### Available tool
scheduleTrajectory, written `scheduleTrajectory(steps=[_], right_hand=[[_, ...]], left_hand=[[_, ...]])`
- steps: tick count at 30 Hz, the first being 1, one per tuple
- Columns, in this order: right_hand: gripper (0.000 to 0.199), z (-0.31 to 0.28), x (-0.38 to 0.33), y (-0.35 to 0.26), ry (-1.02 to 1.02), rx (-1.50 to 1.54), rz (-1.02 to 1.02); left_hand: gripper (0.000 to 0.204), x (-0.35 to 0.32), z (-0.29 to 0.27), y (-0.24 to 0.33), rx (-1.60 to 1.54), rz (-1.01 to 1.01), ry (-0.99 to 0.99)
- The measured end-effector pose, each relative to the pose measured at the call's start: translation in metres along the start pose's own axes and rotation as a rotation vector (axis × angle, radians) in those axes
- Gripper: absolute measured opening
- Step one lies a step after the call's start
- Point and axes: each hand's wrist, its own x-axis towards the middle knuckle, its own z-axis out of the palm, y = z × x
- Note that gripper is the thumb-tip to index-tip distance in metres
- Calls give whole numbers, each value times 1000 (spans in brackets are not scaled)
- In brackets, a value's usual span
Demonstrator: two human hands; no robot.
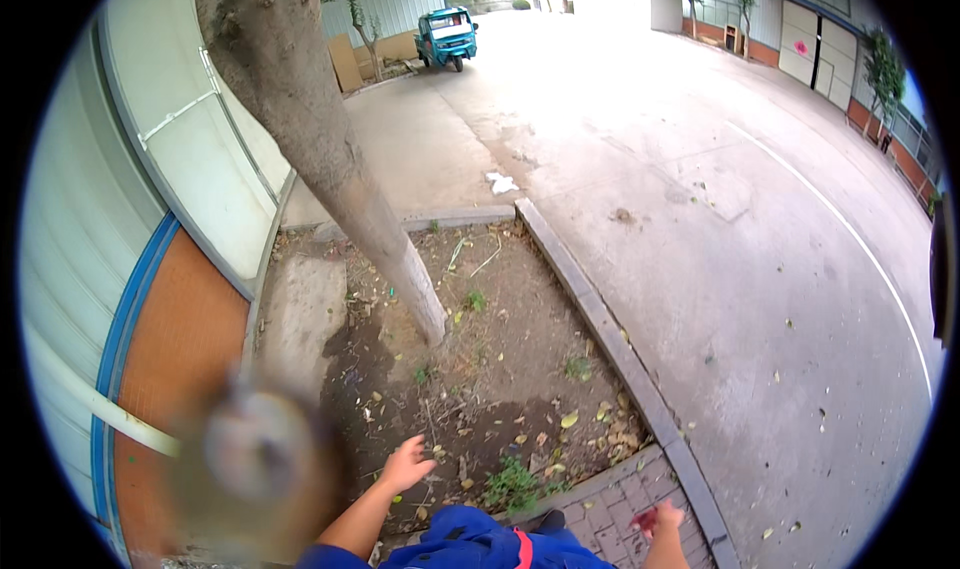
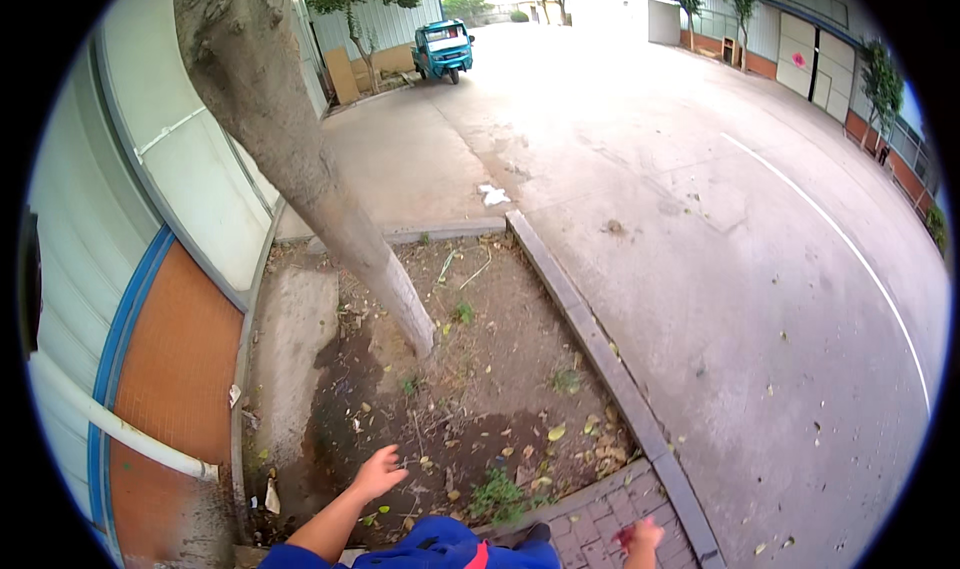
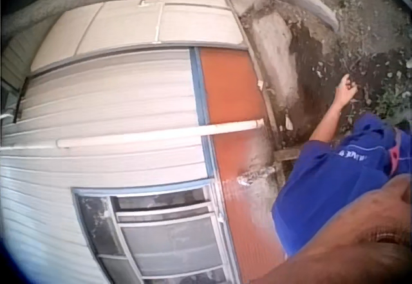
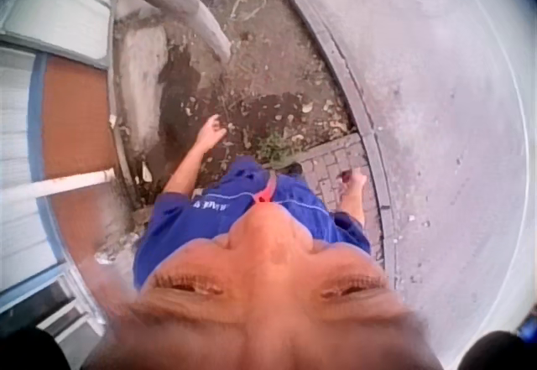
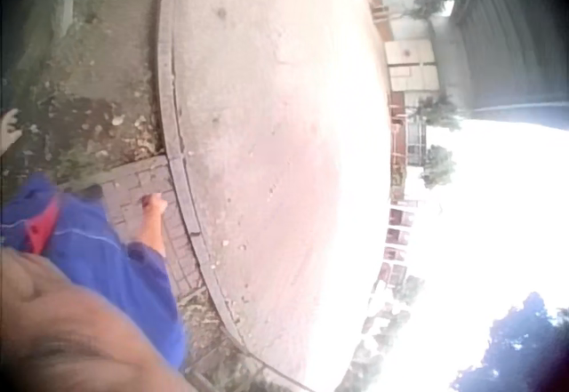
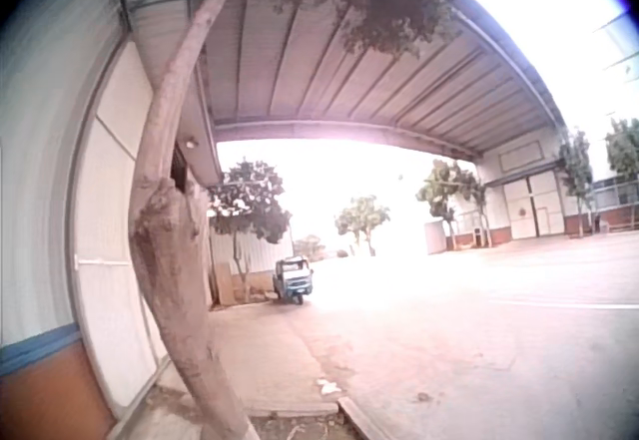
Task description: The person wipes the interior of a teal three-wheeled vehicle using a red cloth. They clean the dashboard, steering column, door frames, and floor mats, then exit and re-enter to wipe the passenger side floor and door panel.
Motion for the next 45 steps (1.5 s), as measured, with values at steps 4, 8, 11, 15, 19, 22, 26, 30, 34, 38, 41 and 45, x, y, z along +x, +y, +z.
scheduleTrajectory(steps=[4, 8, 11, 15, 19, 22, 26, 30, 34, 38, 41, 45], right_hand=[[16, 186, -60, -180, -603, -18, -190], [29, 352, -86, -326, -607, -256, -520], [32, 485, -160, -418, -793, -185, -517], [36, 611, -202, -491, -1036, -150, -458], [39, 715, -155, -525, -1111, -338, -407], [52, 772, -100, -569, -1071, -579, -563], [90, 885, 14, -618, -1247, -677, -893], [115, 984, 65, -668, -1506, -99, -677], [86, 1021, 88, -787, -1456, 53, -791], [55, 1039, 134, -932, -1234, -354, -794], [42, 1060, 166, -1011, -943, -494, -1350], [41, 1112, 182, -1109, -813, -607, -1995]], left_hand=[[115, 117, 72, 185, 355, 644, -264], [138, 228, 141, 316, 518, 935, -149], [136, 352, 160, 348, 218, 1035, 191], [118, 521, 150, 389, -20, 1037, 570], [65, 650, 103, 394, -151, 921, 417], [33, 729, 74, 433, -29, 868, 289], [21, 817, 55, 550, 55, 650, 102], [25, 904, 91, 673, -345, 360, -77], [42, 983, 123, 759, -753, 326, -332], [70, 1059, 128, 852, -688, 428, -693], [89, 1120, 122, 894, -812, 548, -934], [89, 1188, 110, 944, -1334, 458, -1171]])
